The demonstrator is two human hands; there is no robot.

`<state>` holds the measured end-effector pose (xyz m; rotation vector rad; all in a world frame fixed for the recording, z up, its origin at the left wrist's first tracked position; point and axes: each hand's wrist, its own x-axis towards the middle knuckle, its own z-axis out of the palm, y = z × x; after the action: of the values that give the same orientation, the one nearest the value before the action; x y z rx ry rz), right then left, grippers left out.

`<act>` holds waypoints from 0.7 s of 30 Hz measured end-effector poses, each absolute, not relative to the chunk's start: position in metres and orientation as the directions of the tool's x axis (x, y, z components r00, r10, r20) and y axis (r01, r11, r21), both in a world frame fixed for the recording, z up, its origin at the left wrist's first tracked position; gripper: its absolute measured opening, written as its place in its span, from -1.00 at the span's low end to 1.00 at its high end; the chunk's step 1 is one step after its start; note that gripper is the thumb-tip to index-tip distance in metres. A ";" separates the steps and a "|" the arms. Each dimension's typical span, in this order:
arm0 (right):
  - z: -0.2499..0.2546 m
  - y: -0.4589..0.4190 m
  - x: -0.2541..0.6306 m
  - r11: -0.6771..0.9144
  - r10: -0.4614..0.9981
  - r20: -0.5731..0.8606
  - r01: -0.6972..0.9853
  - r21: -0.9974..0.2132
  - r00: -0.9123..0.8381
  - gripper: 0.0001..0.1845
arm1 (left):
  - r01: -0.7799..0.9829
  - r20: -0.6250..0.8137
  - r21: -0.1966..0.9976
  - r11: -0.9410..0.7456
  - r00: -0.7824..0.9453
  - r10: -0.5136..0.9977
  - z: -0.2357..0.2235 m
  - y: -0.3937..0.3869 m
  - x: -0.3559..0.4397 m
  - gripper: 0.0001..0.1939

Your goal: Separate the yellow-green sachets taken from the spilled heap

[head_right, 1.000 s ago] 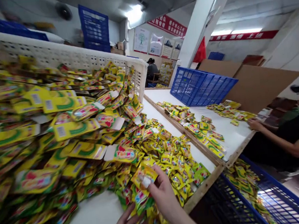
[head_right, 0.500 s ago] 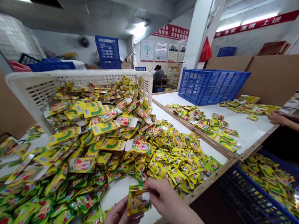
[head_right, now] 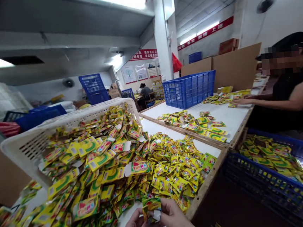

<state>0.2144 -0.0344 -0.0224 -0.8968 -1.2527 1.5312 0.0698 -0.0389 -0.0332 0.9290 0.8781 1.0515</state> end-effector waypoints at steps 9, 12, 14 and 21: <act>-0.031 -0.030 0.261 0.081 0.997 0.081 -0.028 -0.996 -0.007 -0.65 | -0.497 -0.407 0.815 0.299 -0.123 0.905 0.000 0.074 0.076 -0.88; -0.035 -0.029 0.265 0.025 1.000 0.025 -0.118 -0.993 -0.005 -0.61 | -0.472 -0.375 0.839 0.271 -0.140 0.916 0.000 0.086 0.083 -0.75; -0.031 -0.027 0.265 -0.044 0.998 -0.030 -0.254 -0.966 -0.058 -0.53 | -0.419 -0.340 0.870 0.261 -0.126 0.932 -0.003 0.078 0.080 -0.67; -0.016 -0.012 0.216 -0.334 0.901 -0.177 -0.374 -0.865 -0.396 -0.42 | -0.251 -0.252 0.942 0.225 -0.082 0.964 -0.017 0.012 0.041 -0.46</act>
<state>0.2161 -0.0121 -0.0165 -0.8543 -0.9611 1.8501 0.0406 0.0121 -0.0166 0.8002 1.2140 1.2124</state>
